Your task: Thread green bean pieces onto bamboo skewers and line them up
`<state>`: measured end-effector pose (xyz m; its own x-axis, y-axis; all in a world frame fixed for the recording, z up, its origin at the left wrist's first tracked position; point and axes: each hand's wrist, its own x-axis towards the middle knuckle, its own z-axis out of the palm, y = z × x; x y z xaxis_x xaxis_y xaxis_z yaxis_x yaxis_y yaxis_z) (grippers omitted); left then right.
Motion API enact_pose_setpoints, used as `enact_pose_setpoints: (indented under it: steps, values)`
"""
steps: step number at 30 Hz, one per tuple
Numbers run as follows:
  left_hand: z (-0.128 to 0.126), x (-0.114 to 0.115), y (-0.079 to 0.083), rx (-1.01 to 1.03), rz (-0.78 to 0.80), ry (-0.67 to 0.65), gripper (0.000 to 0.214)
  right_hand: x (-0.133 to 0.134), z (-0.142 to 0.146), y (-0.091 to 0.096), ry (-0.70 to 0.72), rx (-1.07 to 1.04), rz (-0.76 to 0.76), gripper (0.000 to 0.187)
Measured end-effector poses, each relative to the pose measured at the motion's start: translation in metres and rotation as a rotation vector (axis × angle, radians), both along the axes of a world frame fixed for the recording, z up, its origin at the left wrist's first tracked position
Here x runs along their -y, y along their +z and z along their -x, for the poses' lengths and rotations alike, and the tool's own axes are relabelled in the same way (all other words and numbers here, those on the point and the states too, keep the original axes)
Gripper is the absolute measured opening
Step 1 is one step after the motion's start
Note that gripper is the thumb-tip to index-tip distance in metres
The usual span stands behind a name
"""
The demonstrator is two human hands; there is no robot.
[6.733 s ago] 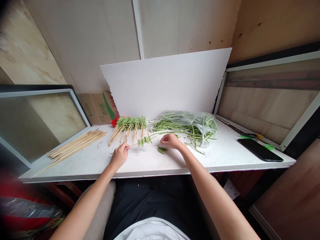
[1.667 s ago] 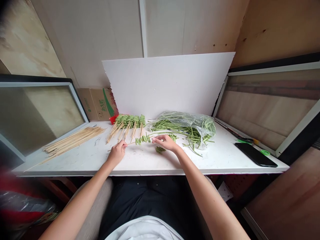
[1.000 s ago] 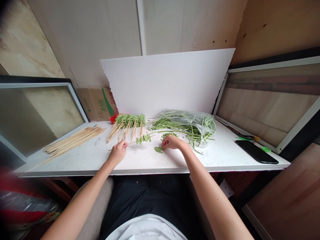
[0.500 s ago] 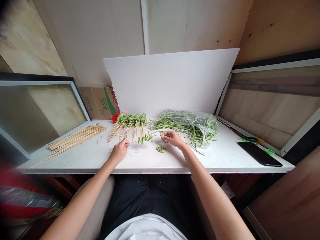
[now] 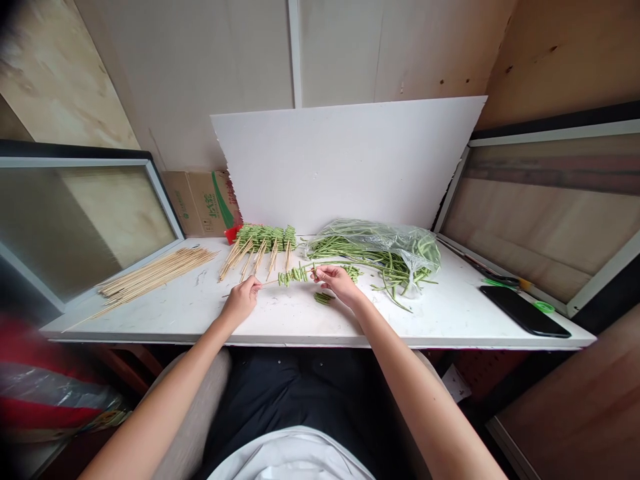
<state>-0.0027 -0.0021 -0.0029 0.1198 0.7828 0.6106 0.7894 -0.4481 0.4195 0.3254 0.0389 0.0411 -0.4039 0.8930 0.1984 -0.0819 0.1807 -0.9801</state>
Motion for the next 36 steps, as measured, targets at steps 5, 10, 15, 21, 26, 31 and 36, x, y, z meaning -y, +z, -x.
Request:
enact_pose_setpoints:
  steps: [5, 10, 15, 21, 26, 31, 36]
  values:
    - [0.0005, -0.0008, -0.0005, -0.005, -0.007, 0.007, 0.021, 0.0031, -0.0008, 0.0043, -0.009, 0.022, 0.001, 0.048]
    - [0.0004, -0.0004, 0.0002, -0.010, -0.007, 0.030, 0.020, 0.0053, -0.0011, 0.0079, -0.015, 0.048, -0.016, 0.049]
    - [0.0012, -0.0017, -0.0010, -0.003, -0.001, 0.020, 0.022, 0.0046, -0.0008, 0.0071, -0.015, 0.039, -0.022, 0.047]
    - [0.0014, -0.0017, -0.0014, 0.009, 0.004, 0.014, 0.022, 0.0039, -0.0006, 0.0067, -0.031, 0.016, -0.010, 0.049]
    - [0.0008, -0.0008, -0.0007, 0.012, 0.011, 0.026, 0.022, 0.0033, -0.0016, 0.0070, -0.034, 0.009, -0.018, 0.050]
    - [0.0013, -0.0017, -0.0018, 0.001, 0.000, 0.024, 0.023, 0.0030, -0.0018, 0.0076, -0.010, -0.027, -0.010, 0.046]
    - [0.0017, -0.0018, -0.0018, 0.008, 0.001, 0.033, 0.022, 0.0033, -0.0017, 0.0082, -0.019, 0.011, -0.031, 0.047]
